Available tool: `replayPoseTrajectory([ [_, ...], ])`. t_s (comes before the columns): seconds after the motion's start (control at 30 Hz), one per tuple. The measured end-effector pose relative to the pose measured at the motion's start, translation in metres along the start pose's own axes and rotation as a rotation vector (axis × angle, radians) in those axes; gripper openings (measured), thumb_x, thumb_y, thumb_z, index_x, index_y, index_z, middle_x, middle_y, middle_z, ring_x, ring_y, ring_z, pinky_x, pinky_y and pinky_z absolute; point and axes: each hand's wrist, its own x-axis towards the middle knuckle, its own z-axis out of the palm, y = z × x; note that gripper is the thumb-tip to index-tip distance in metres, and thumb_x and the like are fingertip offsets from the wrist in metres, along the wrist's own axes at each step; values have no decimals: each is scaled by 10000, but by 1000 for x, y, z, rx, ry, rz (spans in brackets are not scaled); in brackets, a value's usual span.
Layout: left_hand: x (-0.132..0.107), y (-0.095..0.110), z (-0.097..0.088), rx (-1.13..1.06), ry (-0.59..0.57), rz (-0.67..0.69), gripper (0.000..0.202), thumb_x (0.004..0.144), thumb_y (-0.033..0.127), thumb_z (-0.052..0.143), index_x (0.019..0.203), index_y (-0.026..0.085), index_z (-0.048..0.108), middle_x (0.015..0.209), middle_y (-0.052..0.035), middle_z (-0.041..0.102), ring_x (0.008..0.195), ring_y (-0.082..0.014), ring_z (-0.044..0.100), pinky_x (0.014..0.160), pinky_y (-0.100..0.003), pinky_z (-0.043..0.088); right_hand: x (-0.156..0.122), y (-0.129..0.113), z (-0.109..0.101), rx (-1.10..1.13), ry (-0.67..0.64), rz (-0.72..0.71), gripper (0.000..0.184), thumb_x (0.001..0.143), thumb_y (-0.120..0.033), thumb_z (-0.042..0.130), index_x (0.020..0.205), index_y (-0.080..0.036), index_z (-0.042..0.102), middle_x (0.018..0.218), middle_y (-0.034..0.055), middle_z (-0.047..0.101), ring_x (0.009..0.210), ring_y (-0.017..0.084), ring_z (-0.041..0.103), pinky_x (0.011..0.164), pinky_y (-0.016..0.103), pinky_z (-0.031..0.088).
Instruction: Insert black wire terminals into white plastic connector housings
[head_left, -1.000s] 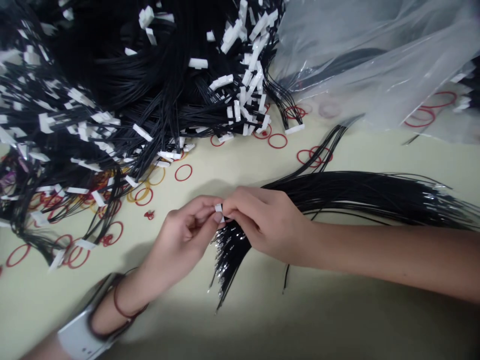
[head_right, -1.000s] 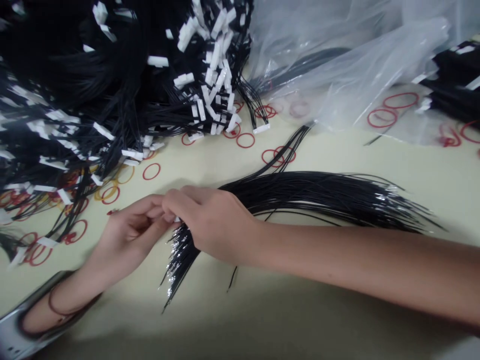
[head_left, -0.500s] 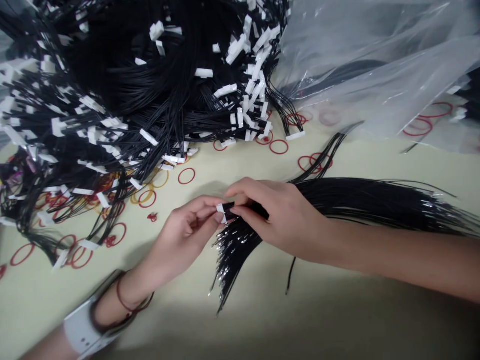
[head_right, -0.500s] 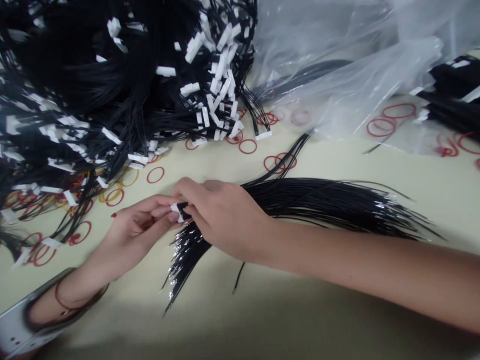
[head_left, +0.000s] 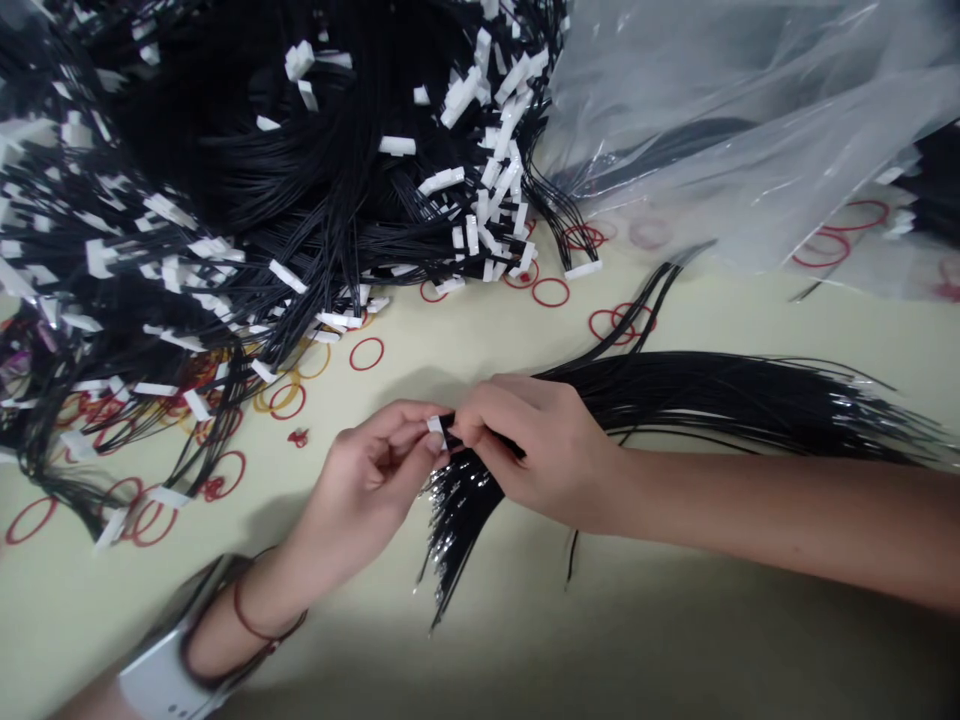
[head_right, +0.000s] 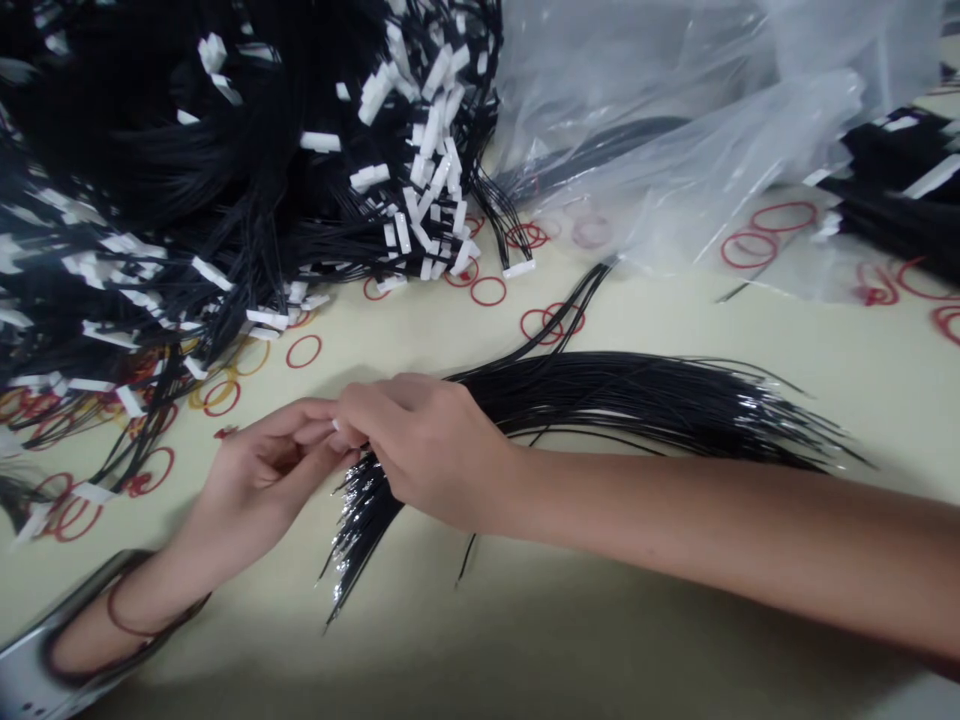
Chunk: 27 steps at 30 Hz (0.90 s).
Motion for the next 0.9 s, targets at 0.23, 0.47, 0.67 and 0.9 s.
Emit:
replayPoseTrajectory([
  [0.23, 3, 2, -2, -58, -10, -32, 149, 805, 125, 534, 928, 189, 591, 754, 34, 690, 703, -55, 615, 667, -107, 497, 3, 1, -4, -16, -41, 37, 117, 794, -53, 411, 780, -162, 450, 680, -28, 514, 622, 60, 449, 584, 173, 357],
  [0.47, 12, 4, -11, -126, -11, -112, 129, 779, 176, 582, 906, 191, 591, 752, 18, 671, 745, -93, 632, 691, -158, 506, 18, 1, -33, -513, -205, -105, 188, 855, -104, 373, 793, -128, 548, 720, 41, 554, 673, 132, 467, 593, 257, 341],
  [0.67, 10, 3, -19, 66, -19, -81, 152, 784, 252, 569, 925, 200, 585, 752, 3, 632, 678, -116, 593, 637, -209, 502, 16, -7, -42, -353, -665, -321, 115, 772, -64, 470, 761, -159, 534, 760, 10, 531, 711, 129, 454, 655, 255, 356],
  [0.9, 10, 2, -21, 128, -27, -14, 166, 785, 245, 571, 937, 187, 603, 805, -19, 670, 725, -136, 606, 642, -215, 481, 7, -10, -37, -403, -707, -314, 185, 731, -46, 501, 894, -132, 512, 819, 44, 519, 726, 157, 443, 643, 280, 330],
])
